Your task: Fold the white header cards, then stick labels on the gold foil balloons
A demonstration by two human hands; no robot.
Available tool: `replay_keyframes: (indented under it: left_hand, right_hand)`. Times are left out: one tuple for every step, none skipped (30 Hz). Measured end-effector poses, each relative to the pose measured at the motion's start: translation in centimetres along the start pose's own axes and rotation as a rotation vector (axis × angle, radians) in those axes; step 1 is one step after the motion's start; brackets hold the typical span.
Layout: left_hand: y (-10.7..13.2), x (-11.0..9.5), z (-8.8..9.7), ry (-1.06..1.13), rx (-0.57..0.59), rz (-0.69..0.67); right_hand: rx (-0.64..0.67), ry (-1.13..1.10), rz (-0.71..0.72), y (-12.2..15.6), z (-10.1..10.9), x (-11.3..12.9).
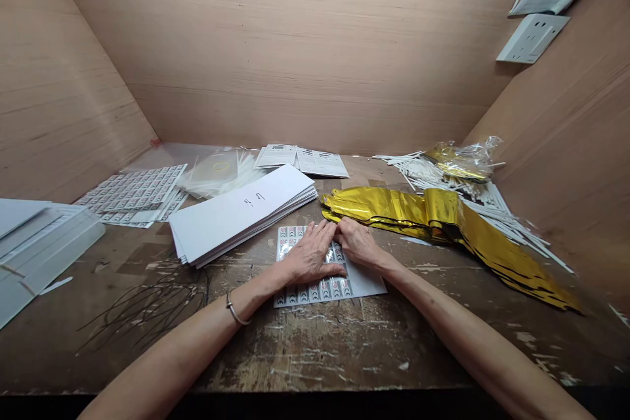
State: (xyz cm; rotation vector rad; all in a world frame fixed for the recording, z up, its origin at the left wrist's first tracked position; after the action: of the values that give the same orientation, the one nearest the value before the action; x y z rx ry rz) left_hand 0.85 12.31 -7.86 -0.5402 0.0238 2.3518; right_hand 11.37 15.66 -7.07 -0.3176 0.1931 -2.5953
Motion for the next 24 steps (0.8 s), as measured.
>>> replay_keyframes:
  left_hand:
    - [0.0,0.0,0.0,0.002,-0.004,-0.001]
    - [0.0,0.1,0.0,0.005,-0.008,-0.002]
    - [0.0,0.1,0.0,0.009,-0.013,-0.003]
    - [0.0,0.1,0.0,0.014,-0.017,-0.003]
    - [0.0,0.2,0.0,0.018,-0.02,-0.001]
    - [0.0,0.2,0.0,0.022,-0.021,0.002]
    - [0.0,0.2,0.0,0.024,-0.022,0.005]
    - [0.0,0.2,0.0,0.025,-0.022,0.007]
    - [0.0,0.2,0.0,0.025,-0.021,0.007]
    - [0.0,0.2,0.1,0.025,-0.022,0.007]
    - [0.0,0.2,0.1,0.024,-0.022,0.007]
    - [0.0,0.1,0.1,0.023,-0.023,0.005]
    - [0.0,0.1,0.1,0.022,-0.023,0.002]
    - [0.0,0.0,0.1,0.02,-0.022,-0.002]
    - [0.0,0.0,0.2,0.017,-0.022,-0.003]
    - [0.0,-0.1,0.2,0.014,-0.022,-0.005]
    - [0.0,-0.1,0.2,0.011,-0.022,-0.005]
    - [0.0,-0.1,0.3,0.006,-0.022,-0.004]
    - [0.0,-0.2,0.3,0.001,-0.021,-0.003]
    - [0.0,-0.2,0.3,-0.005,-0.018,-0.003]
    - [0.0,-0.2,0.3,-0.011,-0.013,-0.002]
    - [0.0,-0.2,0.3,-0.016,-0.006,0.001]
    - [0.0,-0.1,0.3,-0.02,0.0,0.005]
    - [0.0,-0.1,0.2,-0.022,0.006,0.008]
  right_hand:
    - [-0.005,0.035,0.014,0.0,0.0,0.2]
    - [-0.012,0.06,0.027,0.0,0.0,0.3]
    - [-0.02,0.071,0.04,0.0,0.0,0.4]
    - [-0.026,0.064,0.056,0.1,0.0,0.4]
    - [-0.03,0.04,0.071,0.1,0.0,0.5]
    - [-0.036,0.004,0.085,0.1,0.0,0.5]
    - [-0.046,-0.042,0.095,0.1,0.1,0.4]
    - [-0.057,-0.097,0.101,0.2,0.2,0.3]
    - [-0.069,-0.157,0.097,0.2,0.4,0.2]
    - [-0.077,-0.224,0.083,0.3,0.7,0.0]
    - [-0.082,-0.295,0.061,0.3,1.0,-0.2]
    - [-0.084,-0.367,0.036,0.3,1.4,-0.5]
    - [-0.086,-0.437,0.012,0.3,2.0,-0.8]
    - [-0.091,-0.501,-0.009,0.3,2.5,-1.1]
    - [-0.099,-0.562,-0.028,0.1,3.2,-1.4]
    - [-0.105,-0.619,-0.049,-0.1,3.8,-1.8]
    - [-0.108,-0.669,-0.075,-0.5,4.4,-2.2]
    - [-0.107,-0.711,-0.108,-1.0,4.8,-2.7]
    - [-0.106,-0.743,-0.143,-1.5,5.1,-3.2]
    - [-0.102,-0.769,-0.179,-2.2,5.2,-3.8]
    - [-0.096,-0.789,-0.211,-2.9,5.3,-4.4]
    - [-0.089,-0.807,-0.238,-3.7,5.2,-5.0]
    - [-0.077,-0.83,-0.262,-4.5,4.9,-5.5]
    - [-0.058,-0.857,-0.284,-5.3,4.6,-5.9]
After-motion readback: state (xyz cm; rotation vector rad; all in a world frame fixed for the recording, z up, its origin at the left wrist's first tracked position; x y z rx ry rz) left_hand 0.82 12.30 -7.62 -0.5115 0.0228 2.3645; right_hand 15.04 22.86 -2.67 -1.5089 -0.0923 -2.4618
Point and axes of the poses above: each hand's wrist, its own y-axis away from the middle knuckle, its own z-axis out of the back of the hand, x = y × z, the point moved 5 cm from there along -y, towards the middle knuckle, and after that the axes turned 3 degrees about y, right-handed, at the moved point
